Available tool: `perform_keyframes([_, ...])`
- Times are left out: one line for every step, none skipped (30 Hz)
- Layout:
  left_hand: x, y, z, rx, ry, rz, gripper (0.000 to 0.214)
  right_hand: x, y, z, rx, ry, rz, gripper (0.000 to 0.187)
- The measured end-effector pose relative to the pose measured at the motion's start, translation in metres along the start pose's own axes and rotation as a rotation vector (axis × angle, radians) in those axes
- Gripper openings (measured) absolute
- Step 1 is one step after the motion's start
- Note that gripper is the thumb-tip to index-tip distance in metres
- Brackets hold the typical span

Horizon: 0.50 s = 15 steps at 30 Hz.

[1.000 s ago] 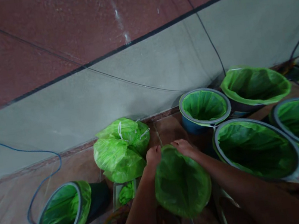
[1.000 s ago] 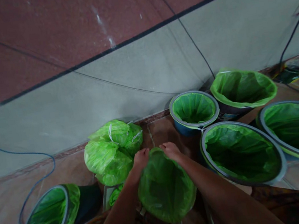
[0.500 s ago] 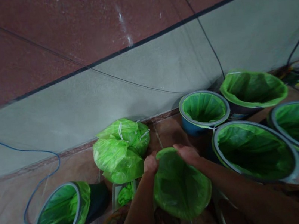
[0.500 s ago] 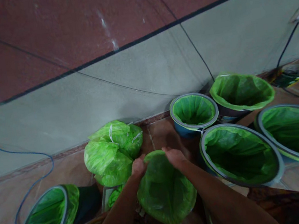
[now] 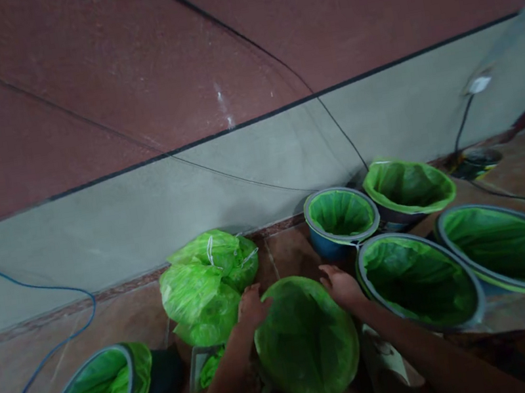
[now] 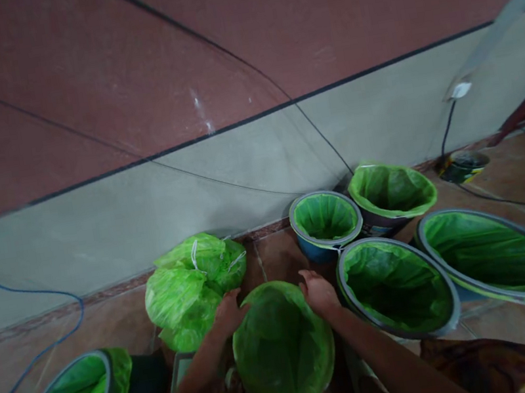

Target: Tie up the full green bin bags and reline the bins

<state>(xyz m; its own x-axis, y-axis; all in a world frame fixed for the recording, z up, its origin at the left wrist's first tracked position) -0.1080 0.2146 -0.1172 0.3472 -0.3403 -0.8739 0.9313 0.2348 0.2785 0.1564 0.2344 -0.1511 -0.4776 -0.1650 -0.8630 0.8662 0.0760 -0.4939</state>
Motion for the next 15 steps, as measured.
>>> perform_keyframes([-0.005,0.001,0.006,0.016,-0.018,0.004,0.055,-0.006,0.006,-0.002,0.018,0.025,0.0,0.042])
perform_keyframes([-0.01,0.001,0.012,0.039,-0.045,0.007,0.051,-0.013,0.012,-0.005,0.033,0.046,0.0,0.041])
perform_keyframes([-0.015,0.002,0.019,0.066,-0.078,0.007,0.049,-0.02,0.017,-0.008,0.045,0.061,0.001,0.04])
perform_keyframes([-0.021,0.003,0.025,0.088,-0.111,0.003,0.047,-0.026,0.021,-0.01,0.054,0.069,0.003,0.039])
perform_keyframes([-0.026,0.004,0.031,0.099,-0.132,-0.004,0.046,-0.031,0.024,-0.012,0.057,0.07,0.008,0.038])
perform_keyframes([-0.032,0.004,0.036,0.097,-0.136,-0.013,0.046,-0.034,0.024,-0.011,0.055,0.067,0.014,0.037])
perform_keyframes([-0.038,0.004,0.04,0.08,-0.121,-0.022,0.047,-0.035,0.023,-0.008,0.048,0.062,0.02,0.037])
perform_keyframes([-0.042,0.003,0.043,0.054,-0.092,-0.024,0.048,-0.032,0.021,-0.002,0.036,0.058,0.027,0.037])
perform_keyframes([-0.046,0.001,0.046,0.016,-0.054,-0.02,0.05,-0.027,0.017,0.008,0.02,0.058,0.035,0.037])
perform_keyframes([-0.046,-0.002,0.05,-0.035,-0.013,-0.009,0.052,-0.019,0.013,0.021,0.002,0.058,0.045,0.038])
perform_keyframes([-0.044,-0.005,0.054,-0.1,0.028,0.011,0.054,-0.008,0.009,0.036,-0.014,0.057,0.057,0.039])
perform_keyframes([-0.038,-0.008,0.059,-0.174,0.068,0.038,0.056,0.003,0.005,0.053,-0.032,0.055,0.074,0.04])
perform_keyframes([-0.03,-0.011,0.066,-0.254,0.109,0.076,0.058,0.015,0.003,0.071,-0.043,0.045,0.096,0.039])
perform_keyframes([-0.018,-0.014,0.074,-0.331,0.15,0.131,0.059,0.026,0.001,0.087,-0.05,0.031,0.119,0.039])
perform_keyframes([-0.005,-0.016,0.082,-0.395,0.192,0.2,0.061,0.036,-0.001,0.101,-0.06,0.014,0.147,0.039])
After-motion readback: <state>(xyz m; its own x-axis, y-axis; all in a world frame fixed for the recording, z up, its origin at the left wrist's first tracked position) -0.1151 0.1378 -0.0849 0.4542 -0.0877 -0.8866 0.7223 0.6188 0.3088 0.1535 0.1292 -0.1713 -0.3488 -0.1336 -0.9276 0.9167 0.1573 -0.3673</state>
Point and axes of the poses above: each hand's wrist, its own z-axis away from the middle knuckle, its own x-axis out of the palm, y = z × x, the point moved 3 cm from there along -z, towards the middle knuckle, and after that the axes turned 2 degrees about -x, right-handed, at the moved point
